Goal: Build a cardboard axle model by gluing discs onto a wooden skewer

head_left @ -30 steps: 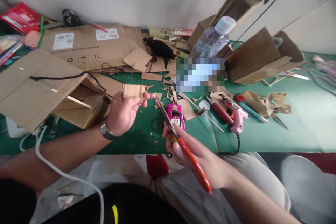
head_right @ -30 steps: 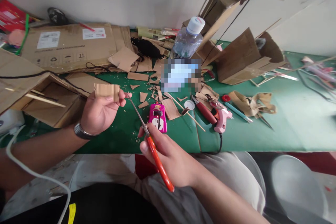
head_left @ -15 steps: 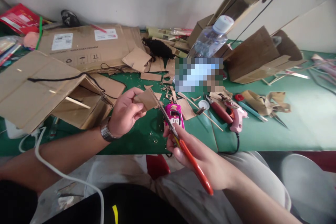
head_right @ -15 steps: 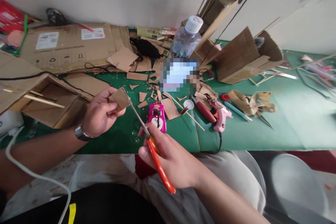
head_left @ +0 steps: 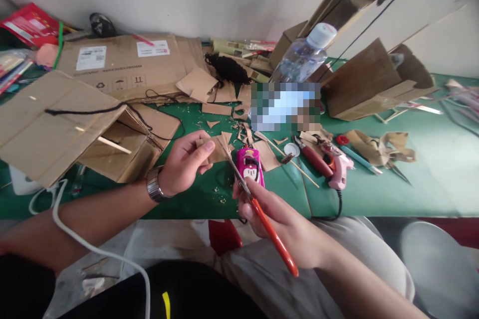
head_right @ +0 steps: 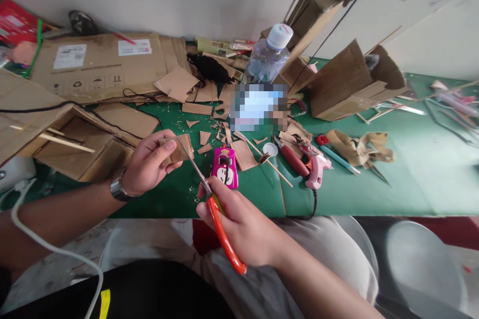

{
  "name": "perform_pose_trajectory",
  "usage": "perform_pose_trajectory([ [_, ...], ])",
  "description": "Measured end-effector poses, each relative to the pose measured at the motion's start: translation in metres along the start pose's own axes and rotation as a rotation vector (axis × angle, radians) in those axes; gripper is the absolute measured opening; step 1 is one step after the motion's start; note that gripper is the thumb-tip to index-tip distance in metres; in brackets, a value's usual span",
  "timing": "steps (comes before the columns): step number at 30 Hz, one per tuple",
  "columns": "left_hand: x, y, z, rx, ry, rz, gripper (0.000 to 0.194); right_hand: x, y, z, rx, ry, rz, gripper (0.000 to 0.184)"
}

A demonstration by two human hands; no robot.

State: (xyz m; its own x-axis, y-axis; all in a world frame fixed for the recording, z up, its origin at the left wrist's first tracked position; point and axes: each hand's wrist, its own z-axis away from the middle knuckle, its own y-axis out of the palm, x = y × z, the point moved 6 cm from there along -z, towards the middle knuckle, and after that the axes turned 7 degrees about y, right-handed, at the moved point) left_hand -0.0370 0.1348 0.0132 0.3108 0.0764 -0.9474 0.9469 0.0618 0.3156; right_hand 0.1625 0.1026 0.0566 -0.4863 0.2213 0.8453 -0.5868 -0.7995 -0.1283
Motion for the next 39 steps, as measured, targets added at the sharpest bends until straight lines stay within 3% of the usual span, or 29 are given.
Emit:
perform_pose_trajectory([
  [4, 0.003, 0.005, 0.001, 0.045, -0.026, 0.040, 0.060, -0.001, 0.000, -0.001, -0.023, -0.013, -0.040, 0.044],
  [9, 0.002, 0.013, 0.003, 0.141, -0.037, 0.058, 0.056, -0.005, -0.001, -0.001, -0.048, -0.016, -0.053, 0.048],
  [20, 0.002, 0.012, 0.001, 0.181, -0.006, -0.028, 0.056, -0.003, 0.001, -0.001, 0.013, -0.035, -0.046, 0.045],
  [39, 0.000, 0.013, -0.001, 0.243, 0.014, -0.051, 0.062, -0.008, 0.003, -0.001, 0.010, -0.109, -0.030, 0.046],
])
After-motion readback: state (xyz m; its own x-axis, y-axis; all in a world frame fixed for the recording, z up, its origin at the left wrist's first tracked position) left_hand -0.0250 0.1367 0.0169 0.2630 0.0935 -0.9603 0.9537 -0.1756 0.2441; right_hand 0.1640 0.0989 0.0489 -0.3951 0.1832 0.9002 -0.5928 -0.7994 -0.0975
